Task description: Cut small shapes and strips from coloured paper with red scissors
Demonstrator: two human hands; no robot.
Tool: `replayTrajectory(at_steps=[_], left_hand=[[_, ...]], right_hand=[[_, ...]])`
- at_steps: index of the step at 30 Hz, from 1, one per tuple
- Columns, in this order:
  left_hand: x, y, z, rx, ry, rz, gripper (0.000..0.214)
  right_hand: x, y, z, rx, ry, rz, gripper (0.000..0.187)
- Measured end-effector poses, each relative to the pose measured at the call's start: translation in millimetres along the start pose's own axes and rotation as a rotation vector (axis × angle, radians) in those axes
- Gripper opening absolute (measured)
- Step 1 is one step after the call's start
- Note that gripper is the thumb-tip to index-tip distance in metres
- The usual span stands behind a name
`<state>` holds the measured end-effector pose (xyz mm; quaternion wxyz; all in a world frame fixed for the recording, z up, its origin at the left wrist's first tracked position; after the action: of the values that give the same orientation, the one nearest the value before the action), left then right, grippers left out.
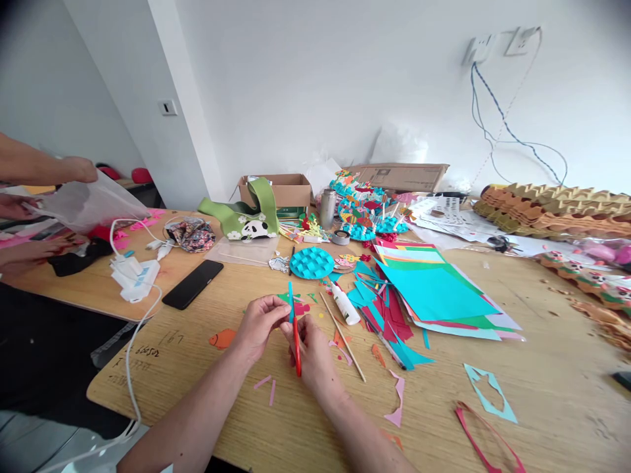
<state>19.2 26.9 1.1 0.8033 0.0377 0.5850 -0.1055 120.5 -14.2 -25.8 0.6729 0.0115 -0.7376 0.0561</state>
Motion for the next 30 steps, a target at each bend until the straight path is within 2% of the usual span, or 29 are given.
replayTrajectory(at_steps=[11, 30], left_hand=[[0.1, 0.8, -0.4, 0.007, 0.012, -0.005, 0.012], [-1.4, 0.2, -0.2, 0.024, 0.009, 0.005, 0.014]], right_hand=[[2.0, -0.7, -0.1, -0.008, 0.051, 0.048, 0.049], [2.2, -0.3, 0.6, 0.028, 0.057, 0.009, 0.050]])
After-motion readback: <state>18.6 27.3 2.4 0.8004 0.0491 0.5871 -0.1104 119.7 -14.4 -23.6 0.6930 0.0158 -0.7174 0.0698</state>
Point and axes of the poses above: each hand's wrist, its own y-axis towards the middle knuckle, its own z-axis out of the palm, x = y × z, the point moved 3 cm from there along y, towards the middle knuckle, and after that the axes turned 5 degrees about x, right-handed, at the moved point
